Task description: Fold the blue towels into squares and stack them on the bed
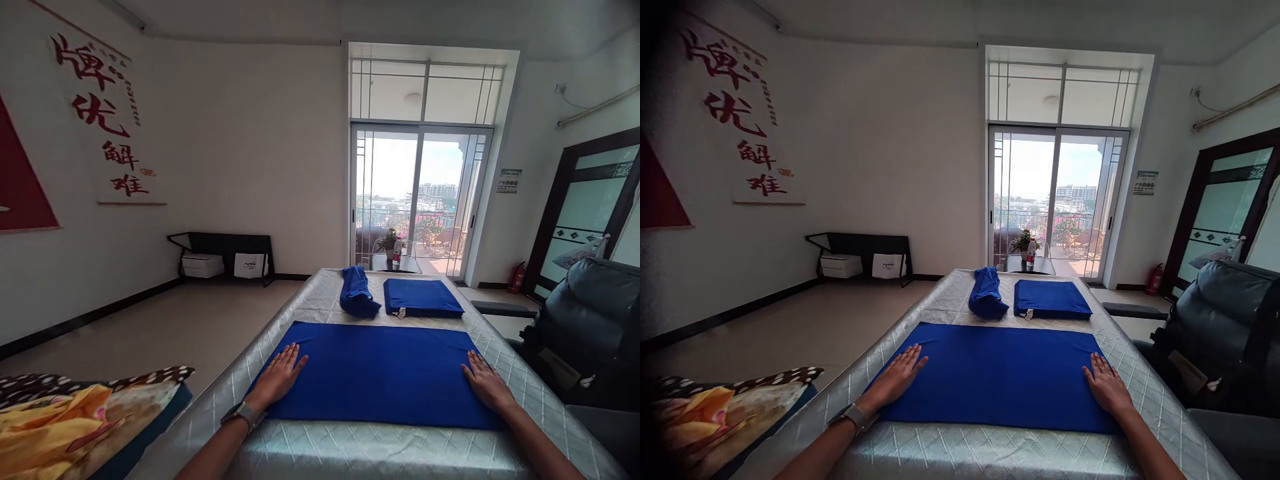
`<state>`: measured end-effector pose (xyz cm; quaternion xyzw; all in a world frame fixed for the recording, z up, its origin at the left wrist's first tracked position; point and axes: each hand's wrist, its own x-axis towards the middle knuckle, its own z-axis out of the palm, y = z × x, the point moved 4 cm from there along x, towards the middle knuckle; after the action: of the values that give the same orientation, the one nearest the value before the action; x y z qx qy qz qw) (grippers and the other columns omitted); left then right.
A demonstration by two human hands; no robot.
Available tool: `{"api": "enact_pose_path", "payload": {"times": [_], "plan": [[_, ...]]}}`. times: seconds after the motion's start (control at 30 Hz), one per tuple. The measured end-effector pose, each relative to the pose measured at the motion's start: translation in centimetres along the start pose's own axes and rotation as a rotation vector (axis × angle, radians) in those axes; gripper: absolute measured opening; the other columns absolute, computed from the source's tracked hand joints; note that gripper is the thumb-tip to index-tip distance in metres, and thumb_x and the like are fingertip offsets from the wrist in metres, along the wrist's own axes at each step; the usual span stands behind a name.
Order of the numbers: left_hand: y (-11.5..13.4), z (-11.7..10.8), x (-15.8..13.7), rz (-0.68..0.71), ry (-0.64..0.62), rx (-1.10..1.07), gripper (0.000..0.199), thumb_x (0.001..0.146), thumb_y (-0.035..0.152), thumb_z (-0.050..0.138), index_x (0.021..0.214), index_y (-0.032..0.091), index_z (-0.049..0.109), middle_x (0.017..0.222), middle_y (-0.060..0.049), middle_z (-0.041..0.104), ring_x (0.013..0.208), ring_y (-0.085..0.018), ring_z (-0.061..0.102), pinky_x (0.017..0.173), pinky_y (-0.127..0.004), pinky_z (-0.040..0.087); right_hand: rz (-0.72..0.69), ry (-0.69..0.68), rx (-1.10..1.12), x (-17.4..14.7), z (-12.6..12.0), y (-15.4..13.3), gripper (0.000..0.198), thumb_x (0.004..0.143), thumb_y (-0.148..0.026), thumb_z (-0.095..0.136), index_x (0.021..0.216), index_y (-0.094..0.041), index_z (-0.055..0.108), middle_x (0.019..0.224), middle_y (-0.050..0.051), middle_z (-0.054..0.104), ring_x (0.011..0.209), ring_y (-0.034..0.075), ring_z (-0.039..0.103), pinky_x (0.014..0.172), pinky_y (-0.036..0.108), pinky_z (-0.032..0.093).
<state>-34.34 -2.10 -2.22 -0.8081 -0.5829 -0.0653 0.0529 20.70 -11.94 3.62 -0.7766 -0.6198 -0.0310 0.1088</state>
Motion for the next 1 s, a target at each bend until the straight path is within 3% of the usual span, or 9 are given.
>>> {"api": "enact_pose_path", "payload": {"times": [0.1, 0.23, 0.3, 0.4, 0.53, 0.63, 0.87, 0.93, 1.0], "plan": [[-3.6, 0.4, -4.0, 0.073, 0.061, 0.013, 0.052, 0.099, 0.027, 0.027, 0.144, 0.022, 0.054, 0.154, -0.010, 0.047, 0.146, -0.030, 0.036, 0.116, -0.053, 0.035, -0.003, 0.021, -0.005, -2.0, -1.3, 1.3, 0.033, 0.097, -0.043, 0.058, 0.124, -0.025, 0.061, 0.132, 0.008, 0.059, 0.110, 0.021, 0.061, 0.094, 0.043, 0.054], [-2.8, -0.8, -6.2, 0.013, 0.073, 0.003, 0.053, 0.101, 0.034, 0.029, 0.147, 0.017, 0.050, 0.155, -0.013, 0.045, 0.147, -0.031, 0.035, 0.117, -0.053, 0.033, -0.061, 0.033, 0.012, -3.1, -1.3, -0.7, 0.041, 0.096, -0.046, 0.059, 0.131, -0.025, 0.058, 0.140, 0.009, 0.056, 0.120, 0.024, 0.058, 0.101, 0.049, 0.049], [0.4, -2.2, -5.7, -0.023, 0.075, -0.028, 0.060, 0.103, 0.044, 0.026, 0.151, 0.012, 0.042, 0.158, -0.015, 0.039, 0.148, -0.030, 0.032, 0.120, -0.050, 0.030, -0.116, 0.031, 0.025, -3.2, -1.0, -3.5, 0.047, 0.099, -0.048, 0.048, 0.141, -0.027, 0.052, 0.153, 0.008, 0.046, 0.138, 0.026, 0.045, 0.114, 0.050, 0.037], [8.3, -4.2, -3.8, 0.067, 0.069, -0.113, 0.069, 0.104, 0.054, 0.021, 0.154, 0.010, 0.035, 0.161, -0.015, 0.032, 0.150, -0.026, 0.028, 0.123, -0.044, 0.026, -0.278, -0.020, 0.067, -3.6, 0.1, -10.1, 0.060, 0.103, -0.044, 0.023, 0.156, -0.019, 0.033, 0.164, 0.005, 0.029, 0.152, 0.019, 0.019, 0.124, 0.040, 0.018], [19.1, -4.8, -1.8, 0.236, 0.057, -0.222, 0.071, 0.104, 0.058, 0.016, 0.156, 0.011, 0.031, 0.162, -0.012, 0.030, 0.151, -0.023, 0.025, 0.124, -0.042, 0.025, -0.433, -0.143, 0.131, -5.0, 2.4, -18.4, 0.066, 0.101, -0.043, 0.014, 0.158, -0.010, 0.023, 0.165, 0.009, 0.020, 0.153, 0.020, 0.014, 0.124, 0.040, 0.013], [23.0, -4.2, -1.5, 0.252, 0.029, -0.277, 0.073, 0.104, 0.059, 0.013, 0.156, 0.011, 0.031, 0.163, -0.012, 0.028, 0.152, -0.023, 0.022, 0.124, -0.043, 0.023, -0.460, -0.197, 0.120, -5.8, 4.1, -20.6, 0.065, 0.101, -0.040, 0.016, 0.158, -0.010, 0.020, 0.166, 0.008, 0.016, 0.154, 0.022, 0.010, 0.125, 0.043, 0.010], [23.6, -4.4, -2.2, 0.247, -0.053, -0.290, 0.077, 0.103, 0.061, 0.010, 0.157, 0.009, 0.028, 0.163, -0.013, 0.025, 0.152, -0.023, 0.019, 0.125, -0.042, 0.019, -0.460, -0.221, 0.115, -6.2, 4.2, -20.3, 0.066, 0.100, -0.040, 0.015, 0.158, -0.009, 0.019, 0.166, 0.008, 0.012, 0.154, 0.022, 0.009, 0.125, 0.043, 0.007], [22.4, -4.0, -2.4, 0.264, -0.057, -0.261, 0.076, 0.103, 0.061, 0.011, 0.157, 0.011, 0.028, 0.164, -0.012, 0.026, 0.152, -0.023, 0.021, 0.124, -0.042, 0.021, -0.422, -0.236, 0.112, -6.1, 4.1, -19.0, 0.068, 0.100, -0.045, 0.014, 0.159, -0.010, 0.019, 0.166, 0.007, 0.014, 0.154, 0.020, 0.009, 0.125, 0.042, 0.007], [19.4, -3.3, -3.0, 0.243, -0.033, -0.213, 0.073, 0.103, 0.060, 0.013, 0.157, 0.014, 0.029, 0.163, -0.011, 0.027, 0.152, -0.023, 0.023, 0.124, -0.043, 0.023, -0.359, -0.220, 0.104, -5.9, 4.0, -16.0, 0.070, 0.100, -0.049, 0.013, 0.159, -0.011, 0.019, 0.166, 0.005, 0.015, 0.154, 0.020, 0.009, 0.125, 0.042, 0.007]]}}
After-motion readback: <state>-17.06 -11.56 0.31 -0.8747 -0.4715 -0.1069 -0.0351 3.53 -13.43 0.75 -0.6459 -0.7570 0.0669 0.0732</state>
